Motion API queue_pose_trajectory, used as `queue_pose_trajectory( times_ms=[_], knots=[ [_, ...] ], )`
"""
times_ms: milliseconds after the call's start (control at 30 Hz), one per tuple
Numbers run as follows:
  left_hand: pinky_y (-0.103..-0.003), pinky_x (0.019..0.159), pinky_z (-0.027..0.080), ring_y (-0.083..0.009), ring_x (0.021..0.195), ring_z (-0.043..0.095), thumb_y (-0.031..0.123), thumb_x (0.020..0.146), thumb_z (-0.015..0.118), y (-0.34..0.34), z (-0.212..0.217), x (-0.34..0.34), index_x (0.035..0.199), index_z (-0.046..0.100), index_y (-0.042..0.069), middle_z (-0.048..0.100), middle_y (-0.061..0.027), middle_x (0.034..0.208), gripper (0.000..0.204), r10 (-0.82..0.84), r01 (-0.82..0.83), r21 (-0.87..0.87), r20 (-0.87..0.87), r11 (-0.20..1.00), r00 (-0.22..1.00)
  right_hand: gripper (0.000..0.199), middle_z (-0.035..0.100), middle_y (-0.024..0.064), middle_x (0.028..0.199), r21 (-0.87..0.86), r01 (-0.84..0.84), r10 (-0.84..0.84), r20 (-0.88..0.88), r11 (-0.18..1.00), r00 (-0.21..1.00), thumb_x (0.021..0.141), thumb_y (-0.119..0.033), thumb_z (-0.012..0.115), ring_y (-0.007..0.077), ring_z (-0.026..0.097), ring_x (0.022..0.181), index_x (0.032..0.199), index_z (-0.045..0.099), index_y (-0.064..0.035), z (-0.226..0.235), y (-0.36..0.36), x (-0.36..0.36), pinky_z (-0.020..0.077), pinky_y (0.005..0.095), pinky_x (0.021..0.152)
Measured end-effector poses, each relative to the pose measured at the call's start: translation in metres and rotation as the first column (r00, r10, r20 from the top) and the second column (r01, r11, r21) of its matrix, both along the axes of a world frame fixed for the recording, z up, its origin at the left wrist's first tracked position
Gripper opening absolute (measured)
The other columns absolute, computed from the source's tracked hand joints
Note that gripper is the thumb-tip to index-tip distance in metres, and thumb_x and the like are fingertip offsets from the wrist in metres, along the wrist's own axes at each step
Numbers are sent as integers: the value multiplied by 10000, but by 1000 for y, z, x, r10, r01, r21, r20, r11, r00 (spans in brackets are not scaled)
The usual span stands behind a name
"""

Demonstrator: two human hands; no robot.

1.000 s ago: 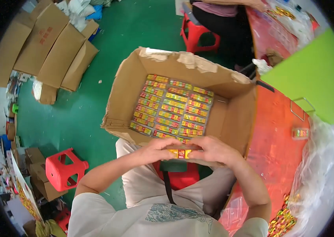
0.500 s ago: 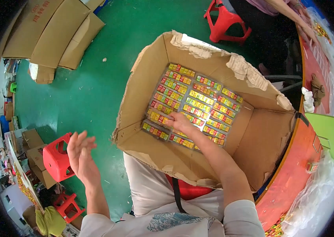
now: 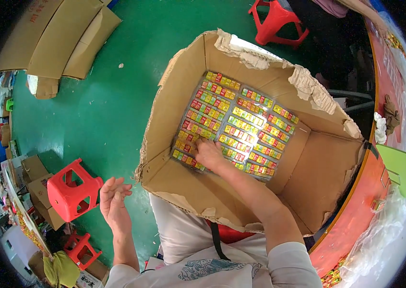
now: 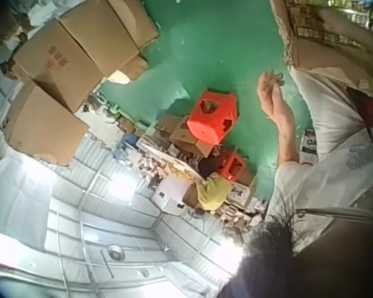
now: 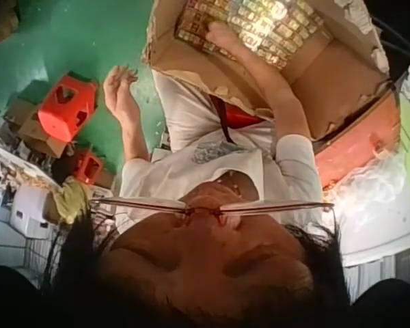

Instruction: The recorder is organizing and packing small product boxes into a larger shipping carton at a factory workstation.

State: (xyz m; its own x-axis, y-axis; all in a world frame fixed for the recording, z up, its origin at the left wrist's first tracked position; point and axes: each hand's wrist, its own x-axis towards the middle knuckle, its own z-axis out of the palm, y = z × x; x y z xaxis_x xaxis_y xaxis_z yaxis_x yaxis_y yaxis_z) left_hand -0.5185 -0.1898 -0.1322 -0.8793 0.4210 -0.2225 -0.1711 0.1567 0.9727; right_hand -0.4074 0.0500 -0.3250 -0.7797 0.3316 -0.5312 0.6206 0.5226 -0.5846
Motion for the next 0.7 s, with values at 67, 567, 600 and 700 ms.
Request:
queue_pose_trajectory(
  times_ms=[67, 567, 600, 700],
  knots=[
    [-321, 820, 463, -206, 953, 606, 92, 909, 512, -3, -2, 1, 1248, 492, 16, 595, -127, 1170, 348, -7, 7, 0, 0, 1000, 1000, 369, 578, 174, 1062, 74, -32, 32, 9, 997, 999, 843, -299, 566, 323, 532, 1062, 1126, 600, -64, 6, -4, -3, 385, 462, 885],
    [-317, 805, 464, -194, 916, 613, 55, 906, 499, -12, 7, 15, 1217, 526, 1, 610, -137, 1118, 316, 9, -9, -3, 59, 1000, 998, 493, 575, 160, 1066, 459, -104, 211, -187, 882, 960, 792, -183, 578, 310, 547, 999, 1247, 502, -10, 0, -16, 11, 391, 438, 821],
    [-313, 799, 467, -198, 902, 614, 44, 903, 494, -9, 8, 18, 1214, 526, -5, 610, -138, 1110, 317, 5, -5, -8, 63, 1000, 998, 513, 581, 162, 1074, 485, -93, 225, -222, 870, 949, 785, -171, 579, 309, 550, 1010, 1263, 487, -8, 3, -12, 16, 398, 437, 819],
    [-303, 786, 473, -206, 890, 613, 27, 894, 489, -13, 25, 21, 1212, 522, -18, 608, -141, 1094, 322, 82, -74, -137, 49, 988, 995, 553, 563, 180, 1121, 342, -125, 165, -93, 931, 982, 764, -147, 596, 323, 554, 1054, 1274, 463, 20, 33, -11, 3, 414, 432, 839]
  ],
)
